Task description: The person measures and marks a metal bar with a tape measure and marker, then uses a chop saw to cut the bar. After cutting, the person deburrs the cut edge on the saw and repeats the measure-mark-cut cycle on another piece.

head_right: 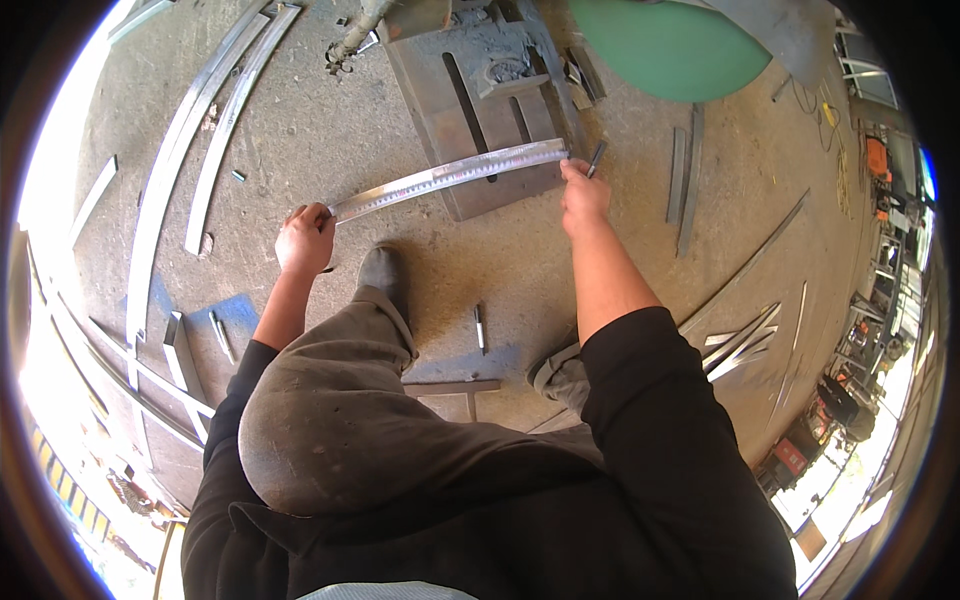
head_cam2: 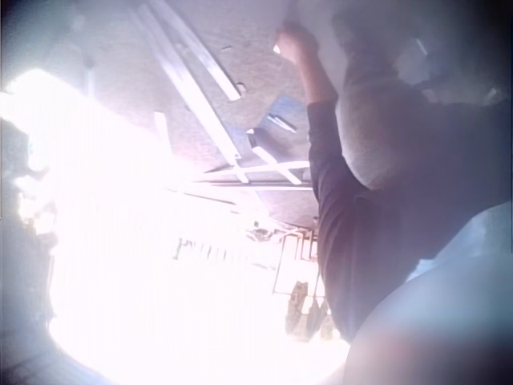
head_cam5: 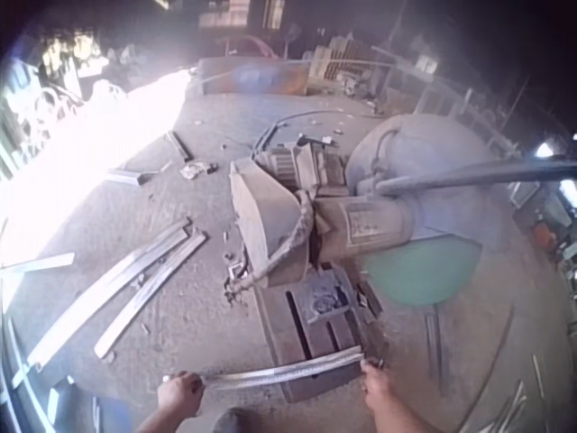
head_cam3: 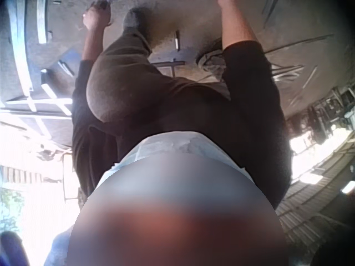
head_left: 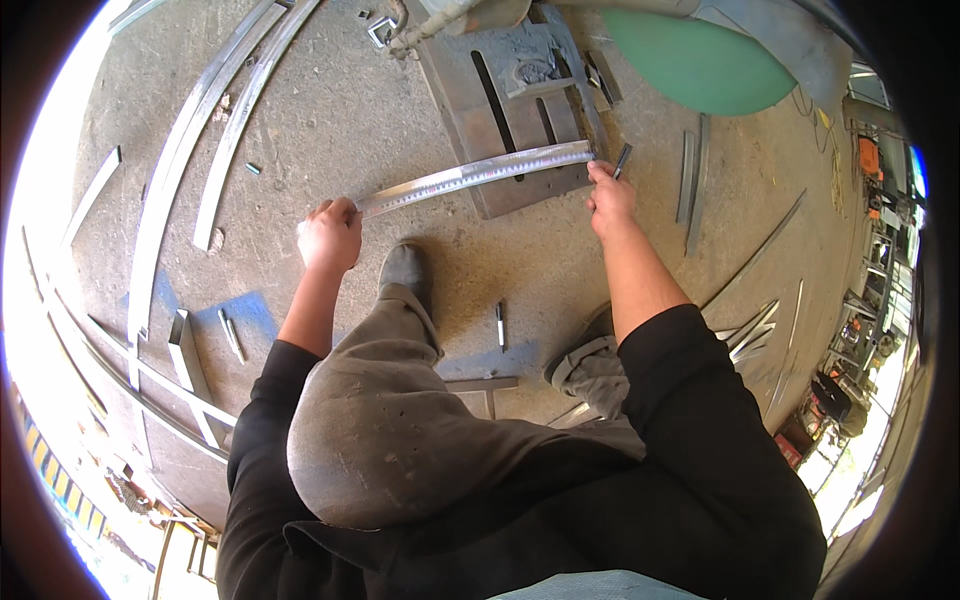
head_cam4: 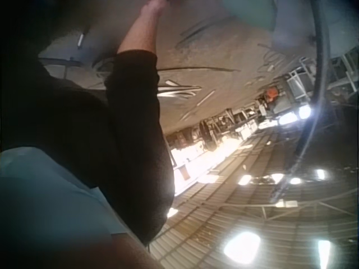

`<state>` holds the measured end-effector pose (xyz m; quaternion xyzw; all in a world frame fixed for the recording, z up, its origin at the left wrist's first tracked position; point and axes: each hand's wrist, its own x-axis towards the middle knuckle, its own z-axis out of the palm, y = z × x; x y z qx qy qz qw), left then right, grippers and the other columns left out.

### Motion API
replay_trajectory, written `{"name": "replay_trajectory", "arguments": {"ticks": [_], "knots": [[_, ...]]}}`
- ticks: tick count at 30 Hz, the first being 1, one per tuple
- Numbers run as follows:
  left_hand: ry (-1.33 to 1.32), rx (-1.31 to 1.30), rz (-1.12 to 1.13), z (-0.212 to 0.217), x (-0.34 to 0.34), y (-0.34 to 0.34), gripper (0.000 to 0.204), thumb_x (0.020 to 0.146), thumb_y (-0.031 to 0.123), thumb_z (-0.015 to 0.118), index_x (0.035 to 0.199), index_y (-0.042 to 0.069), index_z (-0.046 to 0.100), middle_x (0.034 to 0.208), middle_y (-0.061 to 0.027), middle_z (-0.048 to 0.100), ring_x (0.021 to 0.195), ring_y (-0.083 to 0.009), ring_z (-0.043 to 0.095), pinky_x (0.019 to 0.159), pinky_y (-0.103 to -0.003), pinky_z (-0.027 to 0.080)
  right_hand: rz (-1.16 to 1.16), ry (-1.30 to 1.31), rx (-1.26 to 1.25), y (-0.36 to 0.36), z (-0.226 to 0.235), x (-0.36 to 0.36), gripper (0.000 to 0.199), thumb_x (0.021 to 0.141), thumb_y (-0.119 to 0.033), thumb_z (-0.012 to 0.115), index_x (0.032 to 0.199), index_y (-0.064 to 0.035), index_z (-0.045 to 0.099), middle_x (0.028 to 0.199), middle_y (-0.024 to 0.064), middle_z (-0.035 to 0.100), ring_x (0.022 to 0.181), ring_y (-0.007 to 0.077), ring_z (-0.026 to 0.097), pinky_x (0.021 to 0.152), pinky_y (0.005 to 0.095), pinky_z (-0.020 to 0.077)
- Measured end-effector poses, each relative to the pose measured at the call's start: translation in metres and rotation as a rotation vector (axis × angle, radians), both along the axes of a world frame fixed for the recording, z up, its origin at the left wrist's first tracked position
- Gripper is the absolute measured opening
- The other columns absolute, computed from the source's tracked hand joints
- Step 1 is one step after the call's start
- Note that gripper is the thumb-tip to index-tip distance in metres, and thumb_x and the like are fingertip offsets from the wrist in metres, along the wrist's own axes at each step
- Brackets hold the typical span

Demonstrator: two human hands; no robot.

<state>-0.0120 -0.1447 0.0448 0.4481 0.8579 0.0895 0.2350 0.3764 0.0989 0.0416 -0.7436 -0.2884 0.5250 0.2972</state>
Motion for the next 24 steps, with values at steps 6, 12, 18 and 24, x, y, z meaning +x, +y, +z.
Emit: {"name": "replay_trajectory", "arguments": {"ticks": [6, 12, 18, 24], "knots": [[-0.01, -0.017, 0.031, -0.008, 0.001, 0.002, 0.014, 0.09, 0.027, 0.075, 0.097, 0.016, 0.075, 0.1, -0.0074, 0.073, 0.1, -0.0329, 0.07, 0.088, -0.046, 0.056, 0.138, -0.06, 0.048, -0.038, 0.005, 0.004, 0.018, 0.092, -0.021, 0.082, 0.093, -0.0051, 0.073, 0.082, 0.0005, 0.065, 0.059, 0.0095, 0.048, 0.051, 0.03, 0.034], [0.002, -0.061, 0.054, -0.016, -0.002, 0.001, 0.013, 0.091, 0.028, 0.074, 0.1, 0.018, 0.075, 0.105, -0.007, 0.073, 0.106, -0.0333, 0.068, 0.09, -0.046, 0.055, 0.33, 0.049, -0.134, -0.071, 0.035, 0.001, 0.041, 0.104, -0.04, 0.066, 0.095, -0.0007, 0.076, 0.08, 0.0067, 0.067, 0.055, 0.0122, 0.053, 0.049, 0.0303, 0.0395], [0.027, -0.075, 0.057, -0.024, -0.001, -0.002, 0.015, 0.093, 0.03, 0.072, 0.102, 0.018, 0.075, 0.109, -0.0074, 0.071, 0.109, -0.0327, 0.067, 0.092, -0.047, 0.054, 0.633, -0.024, -0.024, -0.043, 0.057, -0.035, 0.068, 0.109, -0.06, 0.045, 0.095, -0.0014, 0.076, 0.077, 0.0028, 0.066, 0.059, 0.0109, 0.056, 0.056, 0.0281, 0.0473], [0.033, -0.042, 0.066, -0.025, 0.002, -0.003, 0.014, 0.093, 0.029, 0.071, 0.101, 0.018, 0.074, 0.107, -0.0088, 0.071, 0.108, -0.0346, 0.067, 0.092, -0.047, 0.053, 0.71, 0.127, -0.017, -0.024, 0.059, -0.075, 0.034, 0.109, -0.034, 0.06, 0.11, -0.0034, 0.075, 0.087, 0.0054, 0.075, 0.074, 0.0116, 0.067, 0.069, 0.0286, 0.0552]]}}
